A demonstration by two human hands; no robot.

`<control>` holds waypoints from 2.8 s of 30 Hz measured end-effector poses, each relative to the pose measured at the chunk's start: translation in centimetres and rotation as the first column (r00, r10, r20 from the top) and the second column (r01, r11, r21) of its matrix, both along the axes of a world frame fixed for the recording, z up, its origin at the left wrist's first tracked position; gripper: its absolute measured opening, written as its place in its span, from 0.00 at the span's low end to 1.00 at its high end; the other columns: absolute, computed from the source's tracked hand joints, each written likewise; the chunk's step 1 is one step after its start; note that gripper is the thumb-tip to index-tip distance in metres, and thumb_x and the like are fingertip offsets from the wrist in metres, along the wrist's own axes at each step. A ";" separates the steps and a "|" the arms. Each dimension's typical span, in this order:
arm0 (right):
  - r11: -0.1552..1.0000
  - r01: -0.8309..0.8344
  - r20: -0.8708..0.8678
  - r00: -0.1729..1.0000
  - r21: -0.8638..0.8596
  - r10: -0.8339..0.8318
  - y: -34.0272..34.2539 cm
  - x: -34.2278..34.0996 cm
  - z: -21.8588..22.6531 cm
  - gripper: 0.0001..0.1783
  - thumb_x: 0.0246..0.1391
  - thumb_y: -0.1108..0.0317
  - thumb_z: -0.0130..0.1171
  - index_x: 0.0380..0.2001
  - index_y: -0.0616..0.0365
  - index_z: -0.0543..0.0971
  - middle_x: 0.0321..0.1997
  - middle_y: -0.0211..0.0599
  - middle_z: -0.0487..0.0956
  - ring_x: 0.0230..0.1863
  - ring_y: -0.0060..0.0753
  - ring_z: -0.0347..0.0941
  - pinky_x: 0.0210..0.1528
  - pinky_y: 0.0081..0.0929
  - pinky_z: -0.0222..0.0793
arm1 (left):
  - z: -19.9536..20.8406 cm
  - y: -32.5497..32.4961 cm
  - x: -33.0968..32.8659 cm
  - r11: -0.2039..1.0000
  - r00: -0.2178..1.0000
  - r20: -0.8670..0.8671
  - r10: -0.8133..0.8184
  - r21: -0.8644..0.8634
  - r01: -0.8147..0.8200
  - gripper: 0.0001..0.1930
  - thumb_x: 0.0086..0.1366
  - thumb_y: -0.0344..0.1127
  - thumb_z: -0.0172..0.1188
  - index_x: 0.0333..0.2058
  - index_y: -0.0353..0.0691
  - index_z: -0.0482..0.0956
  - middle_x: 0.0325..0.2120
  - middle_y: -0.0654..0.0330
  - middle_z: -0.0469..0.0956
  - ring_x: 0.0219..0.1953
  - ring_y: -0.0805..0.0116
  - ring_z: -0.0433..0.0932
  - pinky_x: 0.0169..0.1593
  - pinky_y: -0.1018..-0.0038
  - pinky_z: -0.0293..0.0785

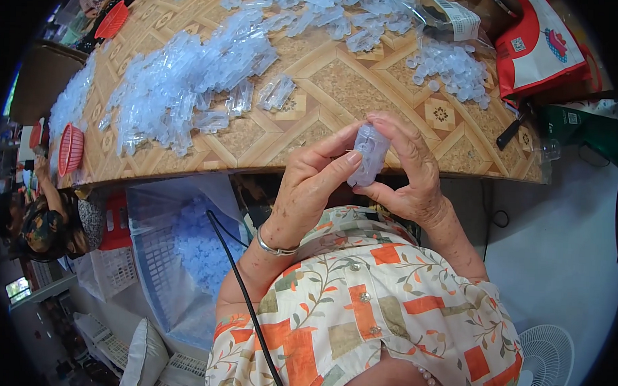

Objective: The person picks up plastic pieces from the table and fits and presses them together by hand to assemble small plastic housings.

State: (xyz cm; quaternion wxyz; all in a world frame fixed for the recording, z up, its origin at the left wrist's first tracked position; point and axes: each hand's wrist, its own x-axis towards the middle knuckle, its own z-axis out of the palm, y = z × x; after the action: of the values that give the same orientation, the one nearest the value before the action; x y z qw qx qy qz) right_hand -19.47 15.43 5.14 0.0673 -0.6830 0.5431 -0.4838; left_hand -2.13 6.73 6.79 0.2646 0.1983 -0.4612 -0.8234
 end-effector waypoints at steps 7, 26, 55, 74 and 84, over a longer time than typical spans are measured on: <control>1.000 -0.008 0.006 1.000 -0.006 0.008 0.0 0.0 0.0 0.51 0.31 0.69 0.82 0.64 0.56 0.70 0.64 0.45 0.73 0.63 0.48 0.73 0.63 0.39 0.72 | -0.1 -0.3 0.2 0.998 0.999 0.012 -0.031 0.059 0.031 0.25 0.72 0.32 0.56 0.65 0.31 0.69 0.51 0.59 0.79 0.49 0.76 0.76 0.53 0.77 0.73; 0.995 0.068 -0.076 0.994 -0.068 -0.073 -0.1 0.9 0.0 0.50 0.36 0.66 0.81 0.64 0.62 0.68 0.65 0.50 0.73 0.63 0.50 0.73 0.62 0.38 0.73 | 0.0 -0.7 0.0 0.921 0.992 0.127 0.007 -0.387 0.043 0.25 0.73 0.34 0.56 0.65 0.30 0.68 0.50 0.52 0.80 0.49 0.70 0.78 0.51 0.73 0.75; 0.986 0.126 0.036 0.992 -0.105 -0.123 -0.1 0.9 -1.1 0.47 0.41 0.61 0.80 0.63 0.63 0.68 0.62 0.53 0.74 0.61 0.51 0.74 0.62 0.40 0.72 | -0.9 -0.3 -0.4 0.814 0.983 0.182 0.007 -0.572 0.100 0.29 0.74 0.38 0.56 0.69 0.35 0.61 0.55 0.55 0.74 0.56 0.70 0.72 0.58 0.73 0.69; 0.987 0.110 -0.035 0.993 -0.121 -0.115 -0.2 0.8 -1.5 0.52 0.32 0.63 0.83 0.63 0.61 0.69 0.62 0.52 0.75 0.62 0.51 0.74 0.61 0.39 0.72 | -0.5 -0.1 -0.4 0.997 0.996 0.082 -0.044 -0.064 0.049 0.23 0.76 0.37 0.51 0.66 0.35 0.68 0.51 0.58 0.77 0.50 0.72 0.76 0.53 0.77 0.73; 0.990 0.085 0.025 0.996 -0.114 -0.082 -0.4 0.8 -1.7 0.48 0.39 0.63 0.81 0.64 0.62 0.67 0.63 0.53 0.74 0.63 0.52 0.73 0.64 0.41 0.70 | -1.4 -0.2 -1.0 0.761 0.984 0.122 0.128 -0.649 -0.018 0.28 0.73 0.38 0.56 0.67 0.32 0.65 0.49 0.55 0.80 0.45 0.65 0.80 0.51 0.71 0.75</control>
State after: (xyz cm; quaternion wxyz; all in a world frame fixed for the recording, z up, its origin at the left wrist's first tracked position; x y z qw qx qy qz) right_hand -18.70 15.03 3.46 0.0128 -0.6575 0.5416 -0.5236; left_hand -3.09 6.51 5.43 0.3108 0.1781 -0.7275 -0.5852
